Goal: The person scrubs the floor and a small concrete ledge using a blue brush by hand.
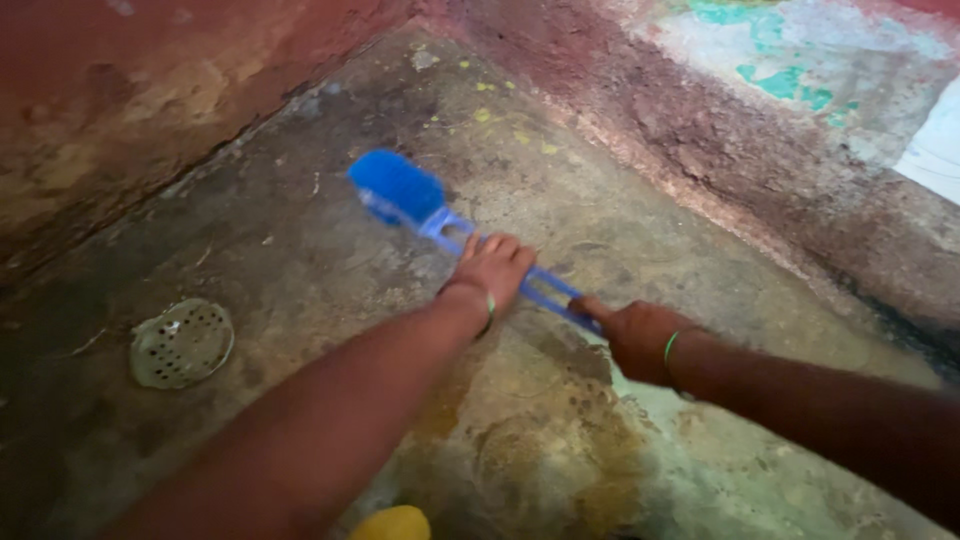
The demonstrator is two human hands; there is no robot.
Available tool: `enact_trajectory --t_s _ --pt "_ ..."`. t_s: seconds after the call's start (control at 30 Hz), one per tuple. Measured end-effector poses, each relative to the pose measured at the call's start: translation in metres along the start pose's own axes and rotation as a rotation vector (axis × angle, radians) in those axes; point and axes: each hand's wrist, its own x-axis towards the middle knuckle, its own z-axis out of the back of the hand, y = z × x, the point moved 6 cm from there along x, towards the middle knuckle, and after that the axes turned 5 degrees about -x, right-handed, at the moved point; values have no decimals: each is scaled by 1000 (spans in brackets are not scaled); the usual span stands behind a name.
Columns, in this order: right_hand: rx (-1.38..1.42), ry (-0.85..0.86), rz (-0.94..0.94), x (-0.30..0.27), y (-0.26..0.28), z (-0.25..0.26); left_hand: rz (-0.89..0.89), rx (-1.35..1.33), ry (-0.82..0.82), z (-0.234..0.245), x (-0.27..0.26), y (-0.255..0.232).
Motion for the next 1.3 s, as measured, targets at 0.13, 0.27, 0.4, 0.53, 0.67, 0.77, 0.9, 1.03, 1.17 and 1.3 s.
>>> enact_trajectory --t_s 0.13,0.27,0.4,0.53,0.67,0.77,0.9,1.03,1.17,1.3 --pt "-17 -162 96 5 12 16 9 130 140 10 7 5" --pt "179 42 110 -14 43 11 12 172 137 18 -40 16" --pt "95 116 259 -28 79 14 126 -101 -105 38 -134 24" --pt "-125 132 450 -27 104 10 289 -134 -110 37 -175 28" --pt "-253 -50 359 -5 83 26 144 -47 -149 39 -140 42" --pt "-224 -179 302 11 58 41 83 -112 -86 40 -90 49" --pt "-124 -142 192 23 48 39 154 -59 -55 32 -50 39" --pt "43 -77 257 8 68 18 141 -5 -101 25 -69 33" --pt "2 -52 449 -6 87 -1 23 -132 -345 38 -135 22" --pt "-102 -99 551 3 86 4 59 -189 -410 45 -151 6"
